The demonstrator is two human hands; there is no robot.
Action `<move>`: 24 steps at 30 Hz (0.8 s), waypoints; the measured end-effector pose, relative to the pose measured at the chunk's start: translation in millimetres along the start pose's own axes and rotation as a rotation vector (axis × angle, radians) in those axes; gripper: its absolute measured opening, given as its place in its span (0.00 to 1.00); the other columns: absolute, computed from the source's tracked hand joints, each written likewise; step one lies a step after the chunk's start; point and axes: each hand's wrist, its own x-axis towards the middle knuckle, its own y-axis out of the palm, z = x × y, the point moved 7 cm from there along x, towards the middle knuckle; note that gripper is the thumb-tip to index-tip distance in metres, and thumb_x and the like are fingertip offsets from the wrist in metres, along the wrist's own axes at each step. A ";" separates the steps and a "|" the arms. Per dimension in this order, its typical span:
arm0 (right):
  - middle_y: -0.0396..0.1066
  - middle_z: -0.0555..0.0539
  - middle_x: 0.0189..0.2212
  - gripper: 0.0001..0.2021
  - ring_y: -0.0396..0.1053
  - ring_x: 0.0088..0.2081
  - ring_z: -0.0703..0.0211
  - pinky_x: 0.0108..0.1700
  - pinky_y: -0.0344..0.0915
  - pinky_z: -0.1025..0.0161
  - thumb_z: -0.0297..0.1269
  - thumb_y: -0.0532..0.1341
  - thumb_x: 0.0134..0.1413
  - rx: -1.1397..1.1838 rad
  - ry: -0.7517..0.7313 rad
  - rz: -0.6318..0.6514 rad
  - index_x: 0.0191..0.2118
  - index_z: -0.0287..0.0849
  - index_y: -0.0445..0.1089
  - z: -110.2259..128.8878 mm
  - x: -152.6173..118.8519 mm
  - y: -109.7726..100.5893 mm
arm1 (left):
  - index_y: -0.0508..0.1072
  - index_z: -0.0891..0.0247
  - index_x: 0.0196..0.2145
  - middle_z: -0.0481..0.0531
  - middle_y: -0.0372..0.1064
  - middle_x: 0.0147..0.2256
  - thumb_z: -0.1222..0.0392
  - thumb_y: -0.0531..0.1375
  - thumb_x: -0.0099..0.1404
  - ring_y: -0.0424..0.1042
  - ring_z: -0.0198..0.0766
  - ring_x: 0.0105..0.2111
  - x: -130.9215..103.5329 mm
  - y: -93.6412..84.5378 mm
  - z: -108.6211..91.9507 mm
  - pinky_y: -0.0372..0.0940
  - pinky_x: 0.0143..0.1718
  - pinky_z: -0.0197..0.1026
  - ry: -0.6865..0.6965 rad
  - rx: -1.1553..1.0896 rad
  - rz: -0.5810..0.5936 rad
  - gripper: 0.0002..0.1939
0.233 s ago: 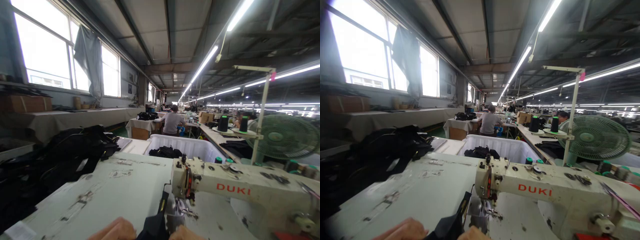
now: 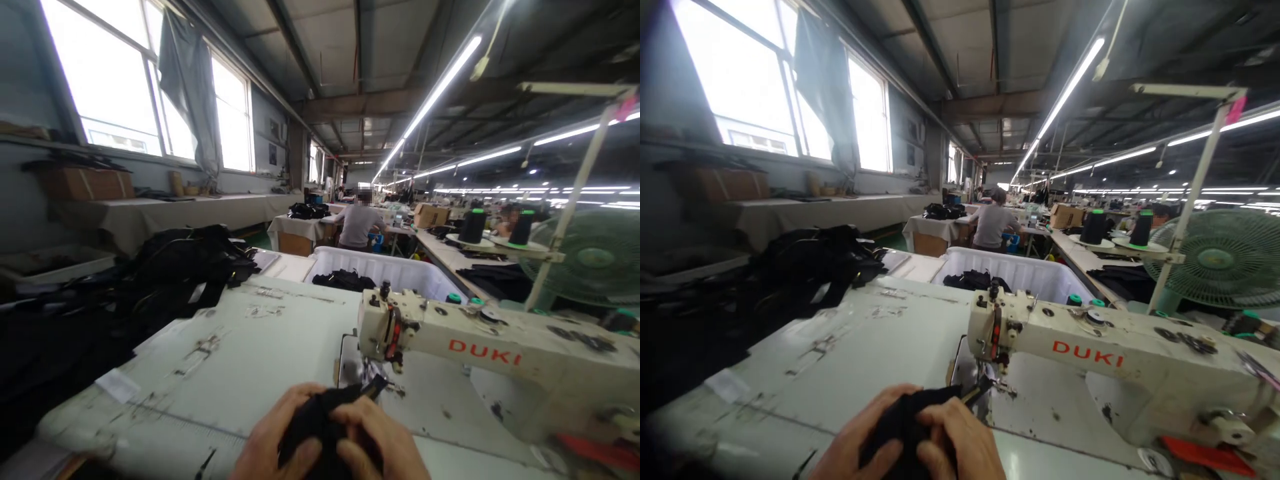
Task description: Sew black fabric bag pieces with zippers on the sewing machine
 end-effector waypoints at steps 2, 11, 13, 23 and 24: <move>0.69 0.52 0.29 0.09 0.70 0.29 0.62 0.33 0.65 0.69 0.44 0.55 0.65 0.084 0.064 0.067 0.45 0.48 0.68 -0.1 -1.4 1.7 | 0.70 0.60 0.43 0.54 0.70 0.47 0.44 0.56 0.68 0.68 0.45 0.48 1.2 4.5 1.5 0.62 0.52 0.42 -0.031 -0.037 0.038 0.17; 0.67 0.53 0.28 0.07 0.68 0.29 0.62 0.32 0.64 0.69 0.43 0.55 0.65 0.109 0.202 0.168 0.40 0.47 0.64 -14.4 -29.6 -7.6 | 0.62 0.61 0.39 0.46 0.54 0.31 0.32 0.45 0.68 0.55 0.35 0.30 -10.3 15.9 16.8 0.59 0.32 0.35 -0.115 -0.227 0.211 0.27; 0.68 0.53 0.29 0.04 0.69 0.29 0.63 0.33 0.66 0.71 0.41 0.56 0.65 0.035 0.104 0.136 0.42 0.48 0.64 -10.8 -32.5 -10.2 | 0.65 0.61 0.44 0.49 0.58 0.34 0.38 0.40 0.73 0.60 0.37 0.34 -14.5 20.4 13.4 0.62 0.37 0.37 -0.117 -0.198 0.262 0.26; 0.67 0.48 0.35 0.04 0.70 0.36 0.59 0.38 0.68 0.68 0.35 0.55 0.66 -0.058 0.060 -0.163 0.41 0.48 0.67 7.8 -43.1 -8.7 | 0.68 0.59 0.46 0.50 0.71 0.33 0.65 0.48 0.73 0.72 0.37 0.33 -16.4 22.6 -11.4 0.66 0.40 0.35 0.381 0.224 0.000 0.11; 0.66 0.48 0.36 0.02 0.70 0.36 0.58 0.38 0.68 0.67 0.37 0.58 0.64 -0.044 0.074 -0.181 0.39 0.48 0.66 7.9 -44.1 -6.1 | 0.68 0.59 0.44 0.49 0.69 0.30 0.66 0.47 0.72 0.70 0.36 0.29 -18.6 24.7 -13.1 0.66 0.36 0.33 0.419 0.268 -0.015 0.11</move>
